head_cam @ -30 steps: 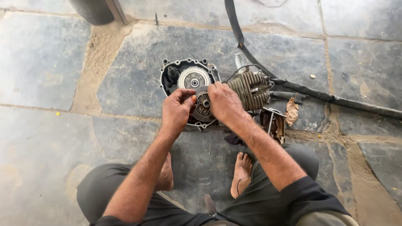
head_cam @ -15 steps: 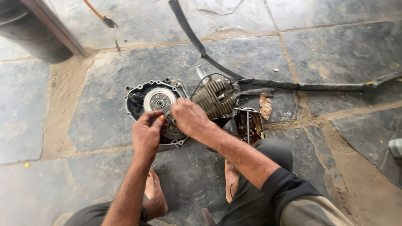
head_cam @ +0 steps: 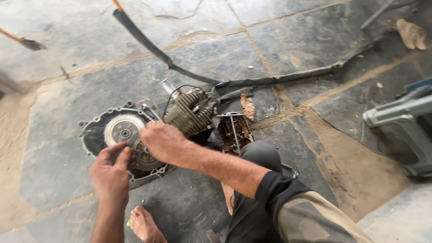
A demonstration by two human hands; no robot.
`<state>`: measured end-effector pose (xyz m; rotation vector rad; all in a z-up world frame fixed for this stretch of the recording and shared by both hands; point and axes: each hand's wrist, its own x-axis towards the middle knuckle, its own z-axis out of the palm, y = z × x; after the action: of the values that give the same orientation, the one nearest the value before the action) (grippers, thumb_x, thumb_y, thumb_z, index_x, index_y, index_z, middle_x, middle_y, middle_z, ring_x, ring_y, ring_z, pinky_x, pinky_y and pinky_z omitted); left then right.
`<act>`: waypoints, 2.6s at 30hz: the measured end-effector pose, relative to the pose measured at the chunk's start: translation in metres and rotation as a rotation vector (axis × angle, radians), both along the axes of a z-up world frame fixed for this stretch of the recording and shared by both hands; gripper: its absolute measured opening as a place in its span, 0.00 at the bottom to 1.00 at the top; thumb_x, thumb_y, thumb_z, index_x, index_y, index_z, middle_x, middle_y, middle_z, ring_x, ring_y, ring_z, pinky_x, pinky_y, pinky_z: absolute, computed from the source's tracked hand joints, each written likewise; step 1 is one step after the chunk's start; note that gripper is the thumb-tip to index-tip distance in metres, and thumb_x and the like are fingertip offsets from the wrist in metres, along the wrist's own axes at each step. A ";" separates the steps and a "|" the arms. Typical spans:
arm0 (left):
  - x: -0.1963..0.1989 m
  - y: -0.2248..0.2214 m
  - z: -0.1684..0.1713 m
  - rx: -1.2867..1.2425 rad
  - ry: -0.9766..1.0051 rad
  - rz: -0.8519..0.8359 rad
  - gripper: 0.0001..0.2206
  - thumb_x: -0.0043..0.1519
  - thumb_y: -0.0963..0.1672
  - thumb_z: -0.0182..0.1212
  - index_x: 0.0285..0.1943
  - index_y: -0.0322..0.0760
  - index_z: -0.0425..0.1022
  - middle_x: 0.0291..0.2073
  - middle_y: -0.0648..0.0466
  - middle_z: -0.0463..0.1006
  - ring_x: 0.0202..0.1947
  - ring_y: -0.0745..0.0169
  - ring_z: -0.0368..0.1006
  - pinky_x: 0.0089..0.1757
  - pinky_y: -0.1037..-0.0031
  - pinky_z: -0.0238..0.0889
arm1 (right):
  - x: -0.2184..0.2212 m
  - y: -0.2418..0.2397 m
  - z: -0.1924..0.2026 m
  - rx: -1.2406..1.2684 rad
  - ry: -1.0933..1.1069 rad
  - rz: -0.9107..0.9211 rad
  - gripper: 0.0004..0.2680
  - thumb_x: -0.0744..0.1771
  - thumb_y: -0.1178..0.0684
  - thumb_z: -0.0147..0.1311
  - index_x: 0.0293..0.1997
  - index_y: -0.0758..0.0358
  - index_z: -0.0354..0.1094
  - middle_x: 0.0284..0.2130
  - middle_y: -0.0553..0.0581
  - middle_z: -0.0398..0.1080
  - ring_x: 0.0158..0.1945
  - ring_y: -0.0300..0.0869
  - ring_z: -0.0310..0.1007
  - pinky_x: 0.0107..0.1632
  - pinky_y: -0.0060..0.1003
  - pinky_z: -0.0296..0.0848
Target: Repairing and assembling components of a motorcycle engine.
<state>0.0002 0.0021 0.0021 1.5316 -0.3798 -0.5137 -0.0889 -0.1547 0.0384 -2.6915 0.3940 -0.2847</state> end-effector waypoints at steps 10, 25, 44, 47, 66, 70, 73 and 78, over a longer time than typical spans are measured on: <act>-0.005 0.000 0.017 0.015 -0.022 -0.001 0.09 0.67 0.37 0.60 0.55 0.26 0.76 0.41 0.49 0.81 0.36 0.65 0.78 0.39 0.76 0.73 | 0.002 0.004 0.000 -0.050 -0.069 0.145 0.06 0.63 0.62 0.55 0.39 0.73 0.70 0.39 0.70 0.72 0.45 0.57 0.76 0.49 0.47 0.77; -0.013 -0.001 0.033 0.167 -0.109 -0.010 0.10 0.66 0.39 0.62 0.55 0.28 0.78 0.41 0.50 0.83 0.37 0.68 0.78 0.39 0.78 0.70 | 0.000 0.002 0.007 -0.019 0.050 0.031 0.07 0.64 0.63 0.55 0.42 0.78 0.68 0.35 0.73 0.71 0.40 0.57 0.78 0.37 0.45 0.81; -0.012 -0.003 0.030 0.275 -0.188 -0.020 0.09 0.66 0.41 0.64 0.53 0.32 0.81 0.36 0.51 0.84 0.35 0.71 0.77 0.36 0.78 0.68 | 0.000 0.004 -0.006 0.007 -0.120 0.131 0.07 0.61 0.66 0.55 0.39 0.74 0.70 0.38 0.68 0.72 0.43 0.54 0.74 0.47 0.48 0.76; -0.011 -0.003 0.029 0.279 -0.169 -0.016 0.09 0.66 0.41 0.64 0.53 0.33 0.82 0.36 0.51 0.84 0.35 0.70 0.78 0.36 0.78 0.69 | -0.002 0.004 -0.003 0.023 -0.144 0.145 0.06 0.62 0.66 0.56 0.39 0.73 0.70 0.38 0.67 0.73 0.44 0.53 0.75 0.48 0.47 0.76; -0.009 -0.005 0.021 0.265 -0.238 -0.020 0.09 0.66 0.41 0.64 0.52 0.33 0.82 0.38 0.52 0.84 0.37 0.71 0.77 0.38 0.78 0.69 | -0.004 0.003 0.005 -0.016 -0.033 0.124 0.06 0.61 0.66 0.54 0.39 0.76 0.69 0.38 0.71 0.71 0.43 0.54 0.76 0.44 0.45 0.79; -0.009 -0.005 0.023 0.282 -0.230 -0.011 0.08 0.66 0.41 0.64 0.52 0.33 0.82 0.37 0.51 0.84 0.36 0.71 0.77 0.37 0.78 0.68 | -0.005 0.004 0.013 0.021 -0.016 0.074 0.08 0.62 0.64 0.56 0.42 0.78 0.69 0.37 0.72 0.71 0.41 0.56 0.76 0.43 0.47 0.78; -0.008 -0.006 0.023 0.243 -0.212 -0.006 0.08 0.66 0.41 0.64 0.52 0.33 0.82 0.38 0.52 0.84 0.35 0.71 0.77 0.37 0.78 0.69 | -0.002 0.004 0.011 -0.013 0.132 0.004 0.08 0.65 0.61 0.57 0.44 0.77 0.69 0.37 0.72 0.71 0.42 0.55 0.78 0.40 0.45 0.81; -0.010 -0.005 0.028 0.265 -0.170 0.000 0.08 0.65 0.41 0.64 0.52 0.34 0.82 0.35 0.51 0.84 0.34 0.70 0.77 0.37 0.78 0.69 | -0.001 0.004 0.003 -0.058 0.073 0.121 0.06 0.65 0.63 0.56 0.41 0.76 0.71 0.37 0.71 0.71 0.41 0.53 0.77 0.41 0.44 0.81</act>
<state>-0.0098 -0.0033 0.0297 1.8392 -0.4563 -0.4477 -0.0896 -0.1503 0.0409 -2.7751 0.2458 -0.1652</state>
